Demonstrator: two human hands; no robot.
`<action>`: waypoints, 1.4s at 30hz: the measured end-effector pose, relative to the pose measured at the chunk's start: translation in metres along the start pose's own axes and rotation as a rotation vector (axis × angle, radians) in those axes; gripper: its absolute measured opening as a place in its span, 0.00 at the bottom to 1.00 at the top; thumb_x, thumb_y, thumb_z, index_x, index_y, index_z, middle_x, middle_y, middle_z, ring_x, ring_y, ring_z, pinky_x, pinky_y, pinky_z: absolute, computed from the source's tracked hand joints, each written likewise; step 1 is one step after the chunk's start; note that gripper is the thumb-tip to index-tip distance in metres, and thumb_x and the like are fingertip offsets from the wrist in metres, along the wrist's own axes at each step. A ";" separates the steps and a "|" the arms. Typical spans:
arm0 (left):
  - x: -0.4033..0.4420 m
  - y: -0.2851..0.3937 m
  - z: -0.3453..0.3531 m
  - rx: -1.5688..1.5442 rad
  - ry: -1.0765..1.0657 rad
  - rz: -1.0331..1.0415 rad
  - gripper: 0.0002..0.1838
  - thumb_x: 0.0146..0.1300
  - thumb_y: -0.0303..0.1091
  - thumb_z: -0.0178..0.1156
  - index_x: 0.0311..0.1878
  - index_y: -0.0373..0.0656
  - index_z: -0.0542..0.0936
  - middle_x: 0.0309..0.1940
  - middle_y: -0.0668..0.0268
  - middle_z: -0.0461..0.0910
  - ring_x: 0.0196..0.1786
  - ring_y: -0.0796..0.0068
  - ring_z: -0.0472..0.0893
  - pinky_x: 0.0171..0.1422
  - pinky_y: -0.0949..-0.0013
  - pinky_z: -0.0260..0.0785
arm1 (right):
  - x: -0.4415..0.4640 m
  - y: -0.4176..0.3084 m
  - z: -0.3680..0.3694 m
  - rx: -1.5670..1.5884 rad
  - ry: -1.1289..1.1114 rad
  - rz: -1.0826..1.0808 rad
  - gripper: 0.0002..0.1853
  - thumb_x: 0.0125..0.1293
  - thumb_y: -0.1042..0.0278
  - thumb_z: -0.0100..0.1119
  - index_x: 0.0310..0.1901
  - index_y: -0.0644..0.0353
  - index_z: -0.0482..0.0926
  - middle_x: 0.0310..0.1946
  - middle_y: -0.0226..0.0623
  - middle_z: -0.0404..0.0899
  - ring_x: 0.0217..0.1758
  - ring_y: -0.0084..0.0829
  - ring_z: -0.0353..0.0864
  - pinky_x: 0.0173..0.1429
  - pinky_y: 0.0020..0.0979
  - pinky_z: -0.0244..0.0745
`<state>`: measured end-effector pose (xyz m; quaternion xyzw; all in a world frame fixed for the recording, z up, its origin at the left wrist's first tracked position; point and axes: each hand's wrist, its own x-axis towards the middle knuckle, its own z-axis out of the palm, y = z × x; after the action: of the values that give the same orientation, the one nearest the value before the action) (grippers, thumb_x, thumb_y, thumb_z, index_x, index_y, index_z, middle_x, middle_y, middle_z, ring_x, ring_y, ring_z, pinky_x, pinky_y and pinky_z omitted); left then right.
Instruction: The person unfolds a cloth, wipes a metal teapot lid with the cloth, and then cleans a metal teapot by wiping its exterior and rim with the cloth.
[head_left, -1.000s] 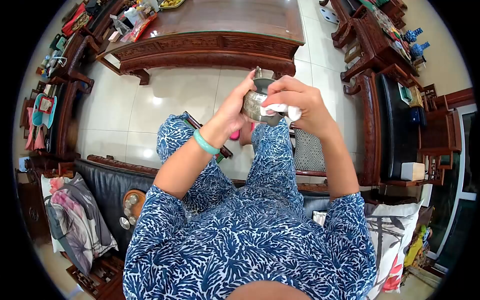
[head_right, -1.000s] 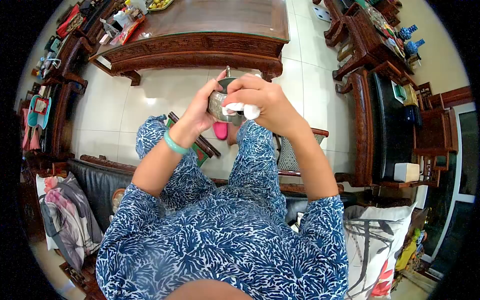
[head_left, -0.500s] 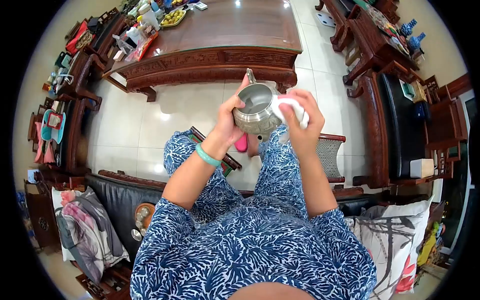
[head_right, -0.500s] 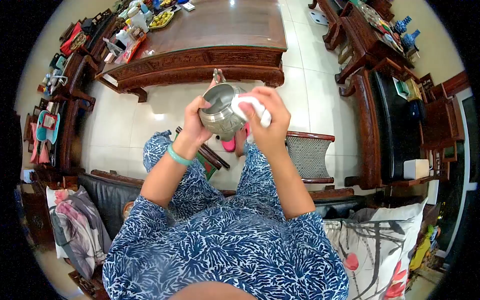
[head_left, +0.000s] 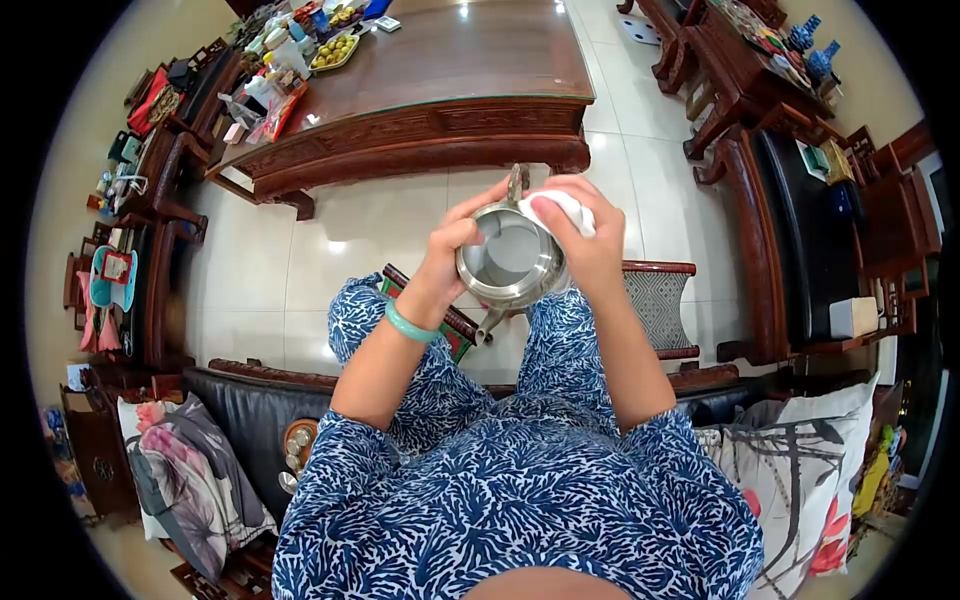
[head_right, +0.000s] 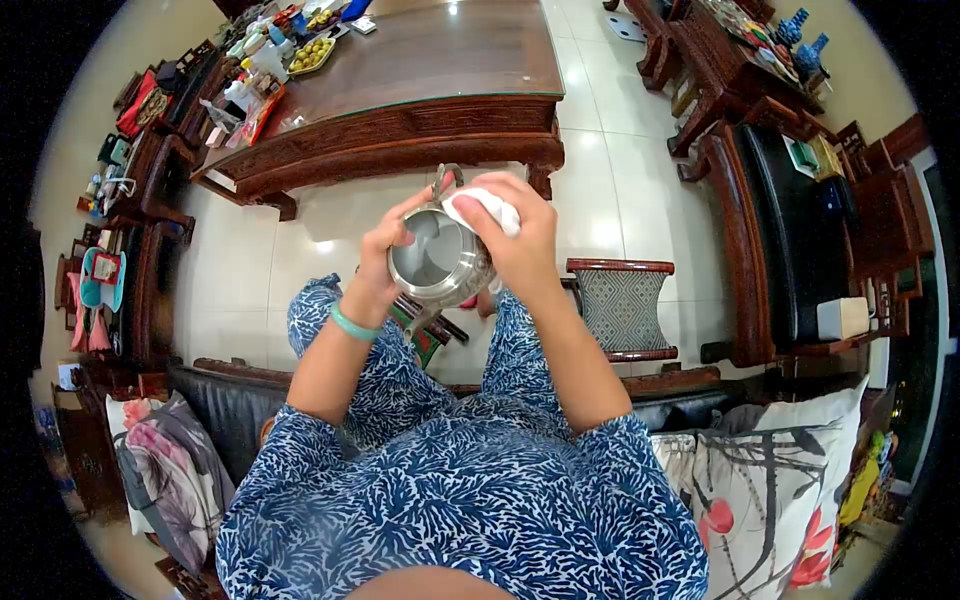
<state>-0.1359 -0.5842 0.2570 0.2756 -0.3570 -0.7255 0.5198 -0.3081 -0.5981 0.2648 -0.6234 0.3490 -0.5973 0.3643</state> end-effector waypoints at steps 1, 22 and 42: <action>0.001 -0.004 -0.001 -0.060 0.005 -0.026 0.41 0.45 0.31 0.46 0.70 0.33 0.60 0.58 0.50 0.73 0.58 0.60 0.76 0.64 0.62 0.70 | 0.005 0.004 0.001 0.103 -0.062 0.109 0.07 0.59 0.74 0.65 0.37 0.67 0.83 0.36 0.36 0.79 0.38 0.25 0.78 0.44 0.26 0.72; 0.010 -0.006 0.001 -0.509 0.002 -0.143 0.40 0.49 0.38 0.46 0.71 0.41 0.61 0.56 0.49 0.74 0.51 0.55 0.80 0.56 0.56 0.76 | 0.004 0.002 0.015 0.091 0.124 0.026 0.08 0.59 0.73 0.65 0.38 0.68 0.81 0.38 0.40 0.80 0.41 0.30 0.78 0.49 0.29 0.72; 0.006 -0.007 0.001 -0.594 0.041 -0.190 0.35 0.50 0.42 0.46 0.64 0.38 0.68 0.51 0.46 0.77 0.47 0.53 0.82 0.53 0.55 0.79 | -0.009 -0.005 0.023 0.035 0.194 0.017 0.07 0.60 0.74 0.63 0.40 0.65 0.82 0.39 0.37 0.80 0.40 0.28 0.78 0.45 0.28 0.73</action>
<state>-0.1427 -0.5877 0.2518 0.1583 -0.0916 -0.8376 0.5147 -0.2860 -0.5872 0.2645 -0.5531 0.3774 -0.6579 0.3449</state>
